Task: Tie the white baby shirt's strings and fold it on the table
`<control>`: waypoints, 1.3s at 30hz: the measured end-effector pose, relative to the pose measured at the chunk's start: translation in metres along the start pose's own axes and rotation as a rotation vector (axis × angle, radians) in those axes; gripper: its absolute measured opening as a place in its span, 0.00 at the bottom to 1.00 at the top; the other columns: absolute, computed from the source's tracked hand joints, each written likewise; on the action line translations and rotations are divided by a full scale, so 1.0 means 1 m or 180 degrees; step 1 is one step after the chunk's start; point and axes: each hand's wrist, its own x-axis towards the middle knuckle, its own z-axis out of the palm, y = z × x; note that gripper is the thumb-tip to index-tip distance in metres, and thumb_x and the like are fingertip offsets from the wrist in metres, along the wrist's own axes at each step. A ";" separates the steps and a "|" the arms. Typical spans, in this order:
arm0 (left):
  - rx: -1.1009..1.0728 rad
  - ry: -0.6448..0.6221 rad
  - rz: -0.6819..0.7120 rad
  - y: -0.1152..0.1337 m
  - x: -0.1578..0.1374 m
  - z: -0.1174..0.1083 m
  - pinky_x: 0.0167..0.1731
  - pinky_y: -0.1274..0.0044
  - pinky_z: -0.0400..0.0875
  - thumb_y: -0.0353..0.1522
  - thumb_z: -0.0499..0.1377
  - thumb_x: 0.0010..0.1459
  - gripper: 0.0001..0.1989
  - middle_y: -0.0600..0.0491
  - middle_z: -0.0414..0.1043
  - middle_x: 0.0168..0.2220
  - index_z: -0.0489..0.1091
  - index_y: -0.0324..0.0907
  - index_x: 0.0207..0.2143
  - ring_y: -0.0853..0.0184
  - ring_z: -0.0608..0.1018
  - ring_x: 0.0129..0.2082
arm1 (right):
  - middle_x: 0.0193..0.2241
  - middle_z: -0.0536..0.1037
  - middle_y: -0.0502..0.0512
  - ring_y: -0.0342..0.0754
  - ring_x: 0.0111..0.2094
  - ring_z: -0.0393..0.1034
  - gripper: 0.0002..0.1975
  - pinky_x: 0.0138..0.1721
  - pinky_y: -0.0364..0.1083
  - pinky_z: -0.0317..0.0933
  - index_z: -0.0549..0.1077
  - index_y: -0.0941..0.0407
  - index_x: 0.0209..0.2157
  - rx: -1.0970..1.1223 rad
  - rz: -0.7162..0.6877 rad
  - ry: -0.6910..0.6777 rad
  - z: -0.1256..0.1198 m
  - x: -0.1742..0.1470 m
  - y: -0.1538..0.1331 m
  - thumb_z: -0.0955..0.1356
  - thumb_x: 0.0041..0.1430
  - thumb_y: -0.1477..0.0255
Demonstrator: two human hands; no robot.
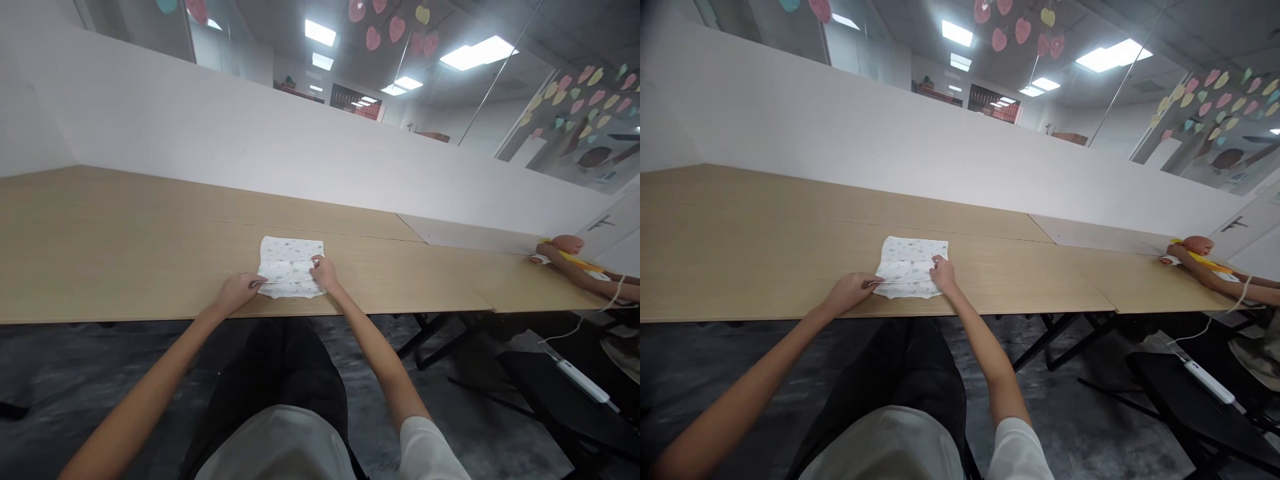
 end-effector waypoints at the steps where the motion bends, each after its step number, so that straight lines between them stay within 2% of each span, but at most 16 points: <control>1: -0.0064 0.0037 -0.0002 -0.001 -0.001 -0.001 0.43 0.69 0.69 0.38 0.49 0.55 0.21 0.47 0.78 0.43 0.79 0.44 0.41 0.53 0.77 0.43 | 0.35 0.78 0.57 0.47 0.37 0.72 0.20 0.41 0.43 0.63 0.72 0.60 0.48 -0.0169 -0.0054 -0.0022 -0.001 -0.003 -0.002 0.65 0.53 0.82; 5: -0.0687 -0.0002 0.0161 -0.017 -0.007 -0.010 0.48 0.70 0.69 0.40 0.51 0.51 0.22 0.51 0.77 0.45 0.78 0.46 0.43 0.55 0.77 0.46 | 0.44 0.75 0.64 0.50 0.42 0.70 0.15 0.43 0.44 0.61 0.72 0.61 0.47 -0.0601 -0.0189 -0.0035 -0.013 -0.015 -0.004 0.65 0.58 0.78; 8: -0.1078 0.0021 0.0251 -0.035 -0.011 -0.021 0.53 0.70 0.65 0.42 0.52 0.50 0.23 0.53 0.75 0.49 0.77 0.46 0.45 0.57 0.74 0.50 | 0.42 0.75 0.64 0.50 0.42 0.69 0.12 0.43 0.44 0.60 0.74 0.61 0.44 -0.0629 -0.0358 0.0146 -0.032 -0.026 0.010 0.62 0.61 0.78; 10: -0.1101 0.0029 0.0301 -0.042 -0.013 -0.025 0.56 0.69 0.63 0.43 0.53 0.50 0.23 0.53 0.74 0.50 0.76 0.47 0.45 0.57 0.73 0.52 | 0.38 0.76 0.63 0.50 0.40 0.69 0.14 0.42 0.44 0.59 0.76 0.60 0.41 -0.0661 -0.0570 0.0050 -0.043 -0.034 0.023 0.60 0.61 0.80; 14: -0.1027 -0.0036 0.0469 -0.040 -0.013 -0.017 0.56 0.69 0.63 0.46 0.53 0.54 0.22 0.53 0.75 0.49 0.77 0.47 0.44 0.58 0.73 0.51 | 0.41 0.77 0.61 0.49 0.41 0.69 0.17 0.44 0.44 0.59 0.75 0.59 0.46 -0.0758 -0.1099 -0.0410 -0.050 -0.051 0.044 0.60 0.60 0.82; 18: -0.0862 0.0096 0.0530 -0.032 -0.006 -0.002 0.51 0.70 0.67 0.46 0.52 0.56 0.21 0.51 0.76 0.46 0.77 0.47 0.43 0.59 0.75 0.47 | 0.44 0.76 0.60 0.48 0.46 0.68 0.19 0.48 0.44 0.60 0.74 0.58 0.49 -0.0709 -0.1332 -0.0449 -0.041 -0.058 0.046 0.61 0.60 0.82; 22: -0.0634 0.0161 0.0645 -0.031 -0.002 0.004 0.46 0.69 0.69 0.46 0.49 0.59 0.21 0.49 0.76 0.43 0.78 0.47 0.40 0.59 0.76 0.43 | 0.42 0.76 0.60 0.49 0.45 0.68 0.16 0.47 0.45 0.61 0.78 0.57 0.44 -0.0587 -0.1281 -0.0411 -0.036 -0.056 0.044 0.63 0.59 0.82; 27: -0.0585 0.0479 0.0866 -0.028 -0.008 -0.001 0.49 0.68 0.67 0.48 0.46 0.62 0.25 0.46 0.75 0.45 0.77 0.45 0.41 0.58 0.74 0.46 | 0.45 0.75 0.60 0.50 0.49 0.67 0.13 0.50 0.48 0.60 0.78 0.56 0.42 -0.0080 -0.1341 -0.0284 -0.045 -0.059 0.050 0.65 0.60 0.80; 32: -0.0739 0.0626 0.0871 -0.011 -0.019 -0.021 0.49 0.69 0.67 0.49 0.45 0.63 0.25 0.47 0.75 0.45 0.76 0.46 0.43 0.59 0.73 0.47 | 0.48 0.76 0.58 0.50 0.50 0.68 0.15 0.54 0.50 0.58 0.77 0.54 0.44 0.0567 -0.1418 -0.0379 -0.069 -0.063 0.045 0.62 0.61 0.78; 36: -0.0868 0.0704 0.0735 0.002 -0.024 -0.043 0.50 0.69 0.67 0.50 0.45 0.61 0.25 0.49 0.75 0.45 0.76 0.48 0.43 0.59 0.73 0.47 | 0.43 0.78 0.58 0.52 0.45 0.71 0.13 0.49 0.49 0.61 0.78 0.56 0.41 0.0889 -0.1048 -0.0354 -0.091 -0.062 0.031 0.62 0.61 0.74; 39: -0.1017 0.0814 0.0514 0.004 -0.017 -0.055 0.51 0.70 0.67 0.52 0.47 0.59 0.26 0.50 0.75 0.46 0.76 0.48 0.43 0.58 0.74 0.47 | 0.40 0.79 0.57 0.52 0.41 0.71 0.13 0.46 0.48 0.61 0.78 0.56 0.40 0.1097 -0.0823 -0.0255 -0.098 -0.053 0.021 0.63 0.60 0.70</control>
